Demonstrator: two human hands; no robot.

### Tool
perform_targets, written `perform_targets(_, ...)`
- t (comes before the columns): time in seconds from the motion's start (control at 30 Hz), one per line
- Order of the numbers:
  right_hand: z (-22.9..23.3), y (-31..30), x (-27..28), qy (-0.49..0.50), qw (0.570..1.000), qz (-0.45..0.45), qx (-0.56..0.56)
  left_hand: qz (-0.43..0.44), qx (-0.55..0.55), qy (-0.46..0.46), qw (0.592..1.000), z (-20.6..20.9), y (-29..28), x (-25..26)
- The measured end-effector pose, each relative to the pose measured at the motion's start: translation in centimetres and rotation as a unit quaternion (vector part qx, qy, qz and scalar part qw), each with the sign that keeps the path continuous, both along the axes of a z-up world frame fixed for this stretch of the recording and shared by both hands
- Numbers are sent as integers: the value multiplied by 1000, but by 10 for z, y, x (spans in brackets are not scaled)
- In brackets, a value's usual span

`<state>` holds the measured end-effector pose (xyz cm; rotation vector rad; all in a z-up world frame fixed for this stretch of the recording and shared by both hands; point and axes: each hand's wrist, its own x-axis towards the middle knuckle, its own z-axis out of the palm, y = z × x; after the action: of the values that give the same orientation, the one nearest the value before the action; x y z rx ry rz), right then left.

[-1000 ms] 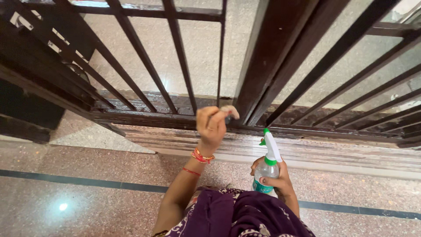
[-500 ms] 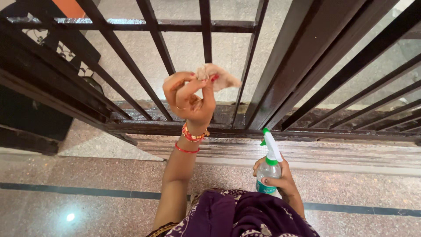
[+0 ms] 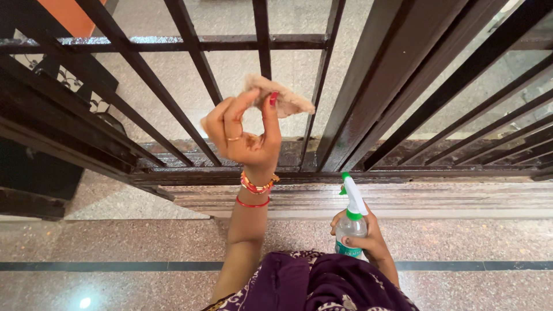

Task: The person cleans the bars and frame of a metal gate by hand using a cloth and a spray bottle.

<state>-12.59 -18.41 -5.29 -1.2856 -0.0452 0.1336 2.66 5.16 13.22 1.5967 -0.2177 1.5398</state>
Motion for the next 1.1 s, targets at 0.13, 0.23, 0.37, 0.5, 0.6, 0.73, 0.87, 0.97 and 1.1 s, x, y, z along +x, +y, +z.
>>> perform_targets(0.13,2,0,0,1,1000,13,6,-79,-33,38,996,4,-9,-4)
perform_targets(0.23,3,1,1,9,1000,11,7,-48,11,37,998,12,-13,-10)
perform_targets(0.37,6,-1,2,7,1000,19,9,-6,51,5,999,22,-9,1)
perform_targets(0.5,7,-3,3,4,1000,26,2,-17,39,31,999,31,-15,19)
perform_targets(0.6,6,-2,4,-4,1000,23,11,-35,41,37,998,34,-20,17)
perform_targets(0.73,6,0,-1,3,1000,16,0,-55,59,59,995,35,-18,16)
perform_targets(0.87,4,-1,-3,11,1000,19,14,-106,109,77,985,14,-1,17)
perform_targets(0.97,2,-2,-4,1,1000,26,17,-127,130,123,976,-29,6,19)
perform_targets(1.1,3,2,-6,-1,999,22,24,-152,130,203,959,-104,9,15)
